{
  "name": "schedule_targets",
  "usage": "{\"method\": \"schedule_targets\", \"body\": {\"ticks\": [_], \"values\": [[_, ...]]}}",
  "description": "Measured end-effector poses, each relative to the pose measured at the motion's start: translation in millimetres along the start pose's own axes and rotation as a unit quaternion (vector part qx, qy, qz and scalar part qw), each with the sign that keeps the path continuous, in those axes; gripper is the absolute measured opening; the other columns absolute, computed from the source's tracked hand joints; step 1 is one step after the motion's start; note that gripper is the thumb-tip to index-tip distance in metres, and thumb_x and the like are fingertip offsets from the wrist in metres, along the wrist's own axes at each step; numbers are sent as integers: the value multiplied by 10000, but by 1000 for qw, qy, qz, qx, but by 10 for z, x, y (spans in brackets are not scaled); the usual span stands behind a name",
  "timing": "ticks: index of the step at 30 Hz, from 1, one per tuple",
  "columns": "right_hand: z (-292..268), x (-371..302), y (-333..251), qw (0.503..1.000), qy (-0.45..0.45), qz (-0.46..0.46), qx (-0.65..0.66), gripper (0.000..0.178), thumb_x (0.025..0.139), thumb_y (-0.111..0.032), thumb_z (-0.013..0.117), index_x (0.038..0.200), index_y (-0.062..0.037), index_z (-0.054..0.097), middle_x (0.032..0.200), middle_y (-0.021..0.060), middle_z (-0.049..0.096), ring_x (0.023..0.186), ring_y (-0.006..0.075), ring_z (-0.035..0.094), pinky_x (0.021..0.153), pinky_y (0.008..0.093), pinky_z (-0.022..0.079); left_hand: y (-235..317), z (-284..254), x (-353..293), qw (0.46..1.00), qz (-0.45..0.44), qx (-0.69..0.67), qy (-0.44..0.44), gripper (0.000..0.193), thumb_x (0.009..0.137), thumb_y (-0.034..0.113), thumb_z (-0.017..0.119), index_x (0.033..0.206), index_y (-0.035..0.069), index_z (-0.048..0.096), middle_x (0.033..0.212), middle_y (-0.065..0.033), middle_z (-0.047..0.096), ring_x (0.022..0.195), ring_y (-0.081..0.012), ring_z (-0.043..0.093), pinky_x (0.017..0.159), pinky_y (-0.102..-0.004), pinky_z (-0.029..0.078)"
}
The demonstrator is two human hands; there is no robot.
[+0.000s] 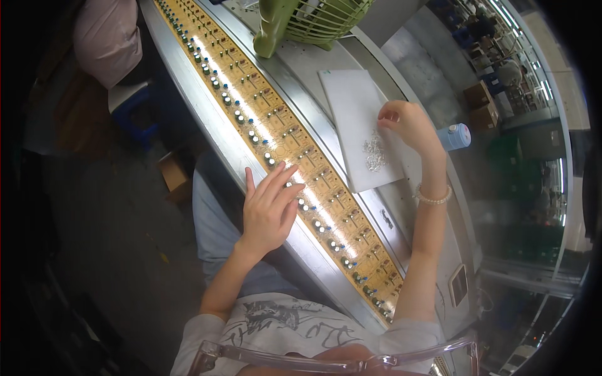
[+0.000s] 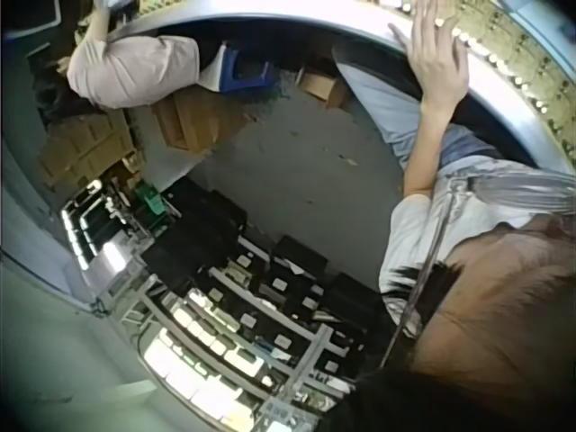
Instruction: Manually inserting small electronic components into a long pcb strip.
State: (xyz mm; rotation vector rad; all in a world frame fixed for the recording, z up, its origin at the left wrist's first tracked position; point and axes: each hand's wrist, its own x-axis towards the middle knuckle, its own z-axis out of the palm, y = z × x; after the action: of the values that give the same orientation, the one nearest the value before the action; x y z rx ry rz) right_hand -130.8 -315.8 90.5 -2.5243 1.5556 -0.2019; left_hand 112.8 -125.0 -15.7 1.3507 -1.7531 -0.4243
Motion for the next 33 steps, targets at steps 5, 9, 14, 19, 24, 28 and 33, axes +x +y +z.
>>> {"method": "schedule_targets", "body": {"ticks": [5, 9, 14, 19, 24, 28, 33], "values": [[64, 78, 42, 994, -69, 20, 87, 100, 739, -51, 673, 823, 0, 656, 753, 87, 658, 732, 174, 609, 710, 301, 468, 2, -9, 19, 1000, 0, 1, -4, 227, 823, 85, 565, 1017, 94, 682, 1262, -88, 591, 1269, -298, 478, 1127, -588, 48], [62, 94, 27, 991, -90, 21, 100, 94, 737, -37, 661, 822, 2, 644, 747, 78, 654, 717, 178, 609, 719, 291, 463, -9, 0, 24, 1000, 1, 2, -2, 225, 820, 84, 566, 1013, 92, 681, 1263, -88, 591, 1268, -297, 478, 1128, -586, 44], [74, 82, -166, 993, -18, -58, 102, 101, 731, -12, 642, 827, 10, 624, 726, 117, 642, 703, 208, 636, 680, 314, 496, -12, -8, 36, 1000, 1, 2, -3, 221, 820, 83, 565, 1008, 90, 680, 1263, -87, 591, 1267, -297, 480, 1128, -586, 39], [261, 74, -344, 980, 28, -156, 124, 118, 733, -1, 642, 849, -2, 620, 782, 109, 635, 725, 217, 636, 694, 321, 501, -15, -18, 43, 1000, 2, 3, -3, 218, 820, 87, 566, 1008, 92, 677, 1264, -87, 590, 1268, -295, 479, 1128, -586, 37], [569, 60, -667, 957, -6, -230, 177, 110, 730, -18, 678, 830, -44, 643, 795, 88, 631, 736, 247, 600, 697, 349, 494, -20, -28, 52, 1000, 3, 6, -5, 212, 822, 92, 570, 1006, 95, 675, 1273, -88, 584, 1273, -291, 475, 1127, -587, 36], [672, 103, -639, 952, 7, -240, 191, 75, 746, -28, 684, 811, -44, 652, 794, 84, 628, 777, 263, 593, 732, 357, 483, -22, -34, 58, 1000, -2, 1, -7, 216, 824, 93, 569, 1014, 96, 672, 1283, -90, 578, 1278, -290, 470, 1126, -589, 35], [744, 143, -670, 937, 5, -287, 200, 89, 738, -16, 694, 812, -35, 647, 779, 79, 617, 795, 272, 582, 758, 360, 473, -39, -40, 66, 1000, 15, 15, -3, 223, 812, 94, 595, 1029, 97, 648, 1263, -86, 575, 1273, -282, 468, 1124, -584, 86]]}}
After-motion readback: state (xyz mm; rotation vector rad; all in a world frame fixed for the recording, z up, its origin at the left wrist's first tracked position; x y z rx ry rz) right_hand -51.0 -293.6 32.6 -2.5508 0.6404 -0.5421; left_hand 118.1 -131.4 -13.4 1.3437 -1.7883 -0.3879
